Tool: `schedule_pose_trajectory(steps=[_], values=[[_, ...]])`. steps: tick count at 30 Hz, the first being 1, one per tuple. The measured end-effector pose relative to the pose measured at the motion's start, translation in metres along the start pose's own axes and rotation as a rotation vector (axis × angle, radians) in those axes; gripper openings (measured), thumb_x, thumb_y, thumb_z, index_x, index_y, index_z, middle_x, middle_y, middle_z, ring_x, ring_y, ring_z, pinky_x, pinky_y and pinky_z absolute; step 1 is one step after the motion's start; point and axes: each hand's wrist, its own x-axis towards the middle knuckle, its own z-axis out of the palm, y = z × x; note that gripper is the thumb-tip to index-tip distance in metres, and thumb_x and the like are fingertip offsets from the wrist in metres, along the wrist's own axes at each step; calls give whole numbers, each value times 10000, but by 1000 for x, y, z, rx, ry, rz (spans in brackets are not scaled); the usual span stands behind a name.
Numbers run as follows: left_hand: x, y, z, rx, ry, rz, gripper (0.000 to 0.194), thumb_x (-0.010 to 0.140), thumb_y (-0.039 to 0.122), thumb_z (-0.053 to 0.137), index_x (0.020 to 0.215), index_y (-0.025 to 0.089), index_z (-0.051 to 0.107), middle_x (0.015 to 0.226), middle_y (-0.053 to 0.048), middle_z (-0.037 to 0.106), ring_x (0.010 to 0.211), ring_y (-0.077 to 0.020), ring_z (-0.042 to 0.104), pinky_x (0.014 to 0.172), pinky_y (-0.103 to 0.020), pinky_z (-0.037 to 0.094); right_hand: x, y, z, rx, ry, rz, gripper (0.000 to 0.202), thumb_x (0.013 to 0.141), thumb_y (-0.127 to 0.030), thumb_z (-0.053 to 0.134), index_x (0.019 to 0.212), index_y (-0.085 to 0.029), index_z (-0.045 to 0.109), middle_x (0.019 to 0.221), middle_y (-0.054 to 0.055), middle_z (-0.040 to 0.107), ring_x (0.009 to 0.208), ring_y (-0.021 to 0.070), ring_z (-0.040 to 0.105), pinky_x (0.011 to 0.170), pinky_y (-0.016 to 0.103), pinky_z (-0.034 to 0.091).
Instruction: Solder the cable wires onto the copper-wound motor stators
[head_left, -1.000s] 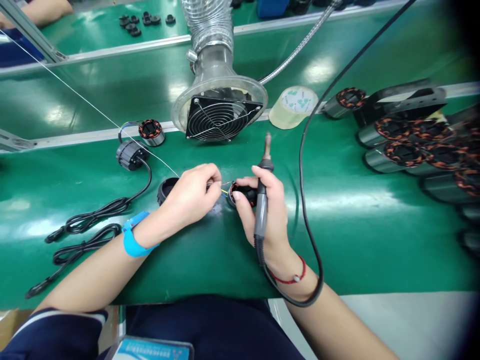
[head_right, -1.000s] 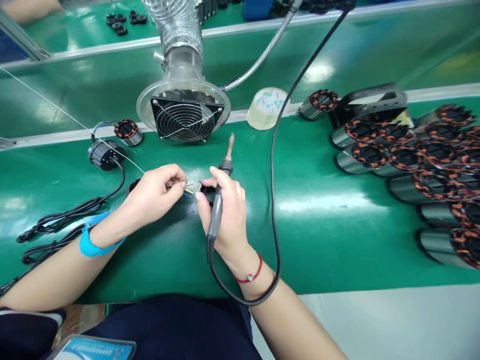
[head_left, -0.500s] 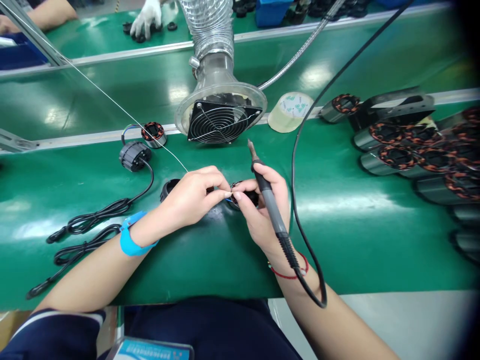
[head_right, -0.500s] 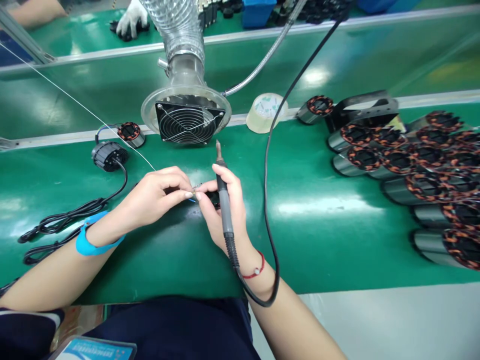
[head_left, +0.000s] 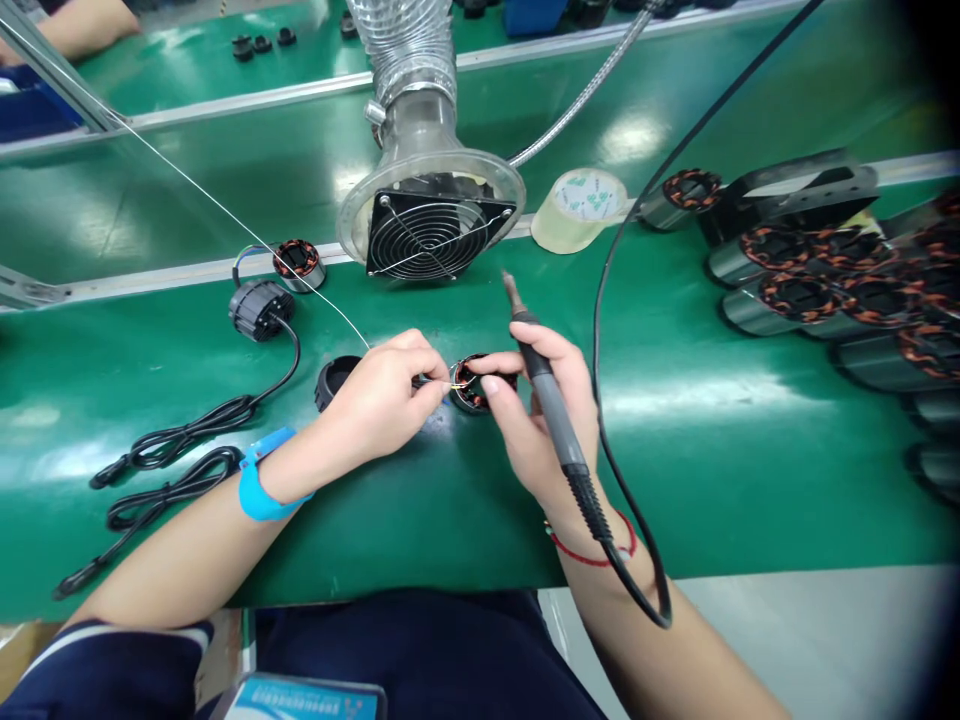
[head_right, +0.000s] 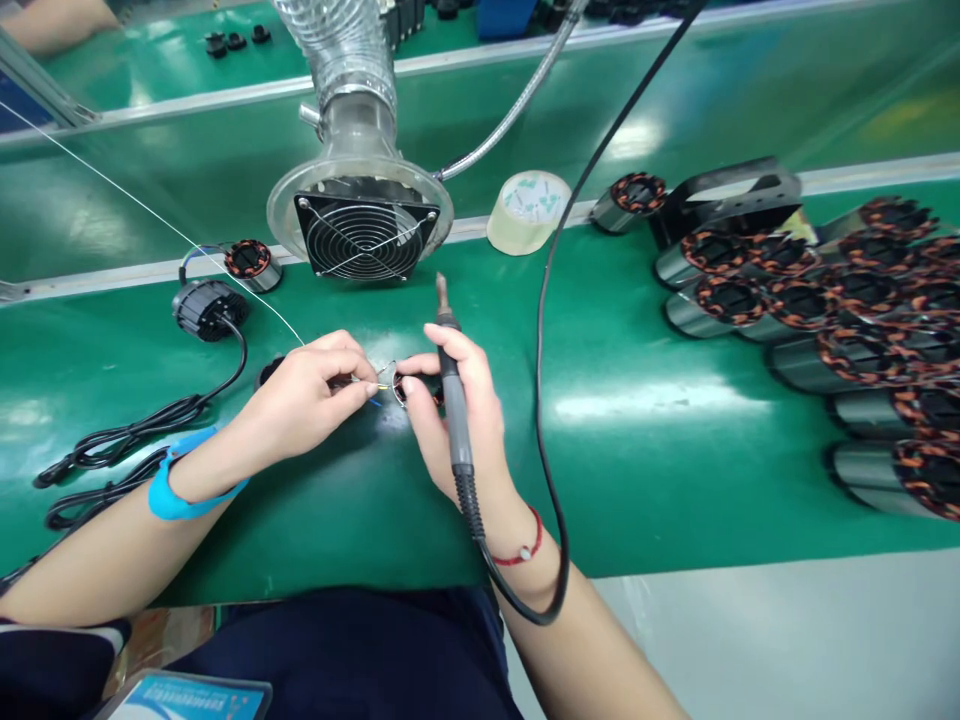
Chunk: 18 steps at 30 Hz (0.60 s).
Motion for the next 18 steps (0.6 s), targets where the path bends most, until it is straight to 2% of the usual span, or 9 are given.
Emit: schedule_pose_trajectory(steps=[3, 6, 8, 13, 18], values=[[-1, 2, 4, 15, 8, -15, 185, 796, 37, 537, 684, 149, 632, 790, -14, 572, 695, -111, 521, 678, -251, 436, -5, -9, -15, -98, 58, 10, 360, 949, -268, 555, 1307, -287, 529, 914, 21, 733, 911, 200, 701, 893, 422, 564], [-2, 4, 7, 27, 17, -12, 193, 779, 24, 526, 653, 142, 610, 785, -17, 561, 680, -105, 506, 647, -245, 418, -19, -12, -28, -123, 104, -11, 339, 937, -267, 579, 1276, -289, 586, 977, 43, 725, 806, 205, 704, 762, 413, 594], [-1, 4, 10, 40, 19, -12, 201, 769, 17, 518, 628, 142, 588, 770, -17, 550, 675, -105, 501, 630, -244, 407, -32, -9, -34, -128, 137, -75, 304, 895, -231, 633, 1195, -272, 633, 991, 43, 710, 743, 200, 692, 674, 397, 587], [-1, 4, 15, 71, 26, -3, 202, 759, 19, 518, 608, 148, 555, 749, -15, 551, 698, -117, 518, 638, -255, 409, -53, 2, -40, -73, 199, -177, 233, 825, -167, 686, 1051, -196, 641, 714, -17, 624, 533, 147, 625, 461, 287, 495], [-1, 4, 14, 90, 45, 24, 198, 758, 21, 522, 612, 152, 552, 739, -14, 551, 711, -124, 528, 652, -263, 419, -52, 3, -39, -29, 204, -192, 183, 840, -180, 659, 1021, -182, 639, 662, -19, 607, 510, 147, 617, 413, 269, 457]])
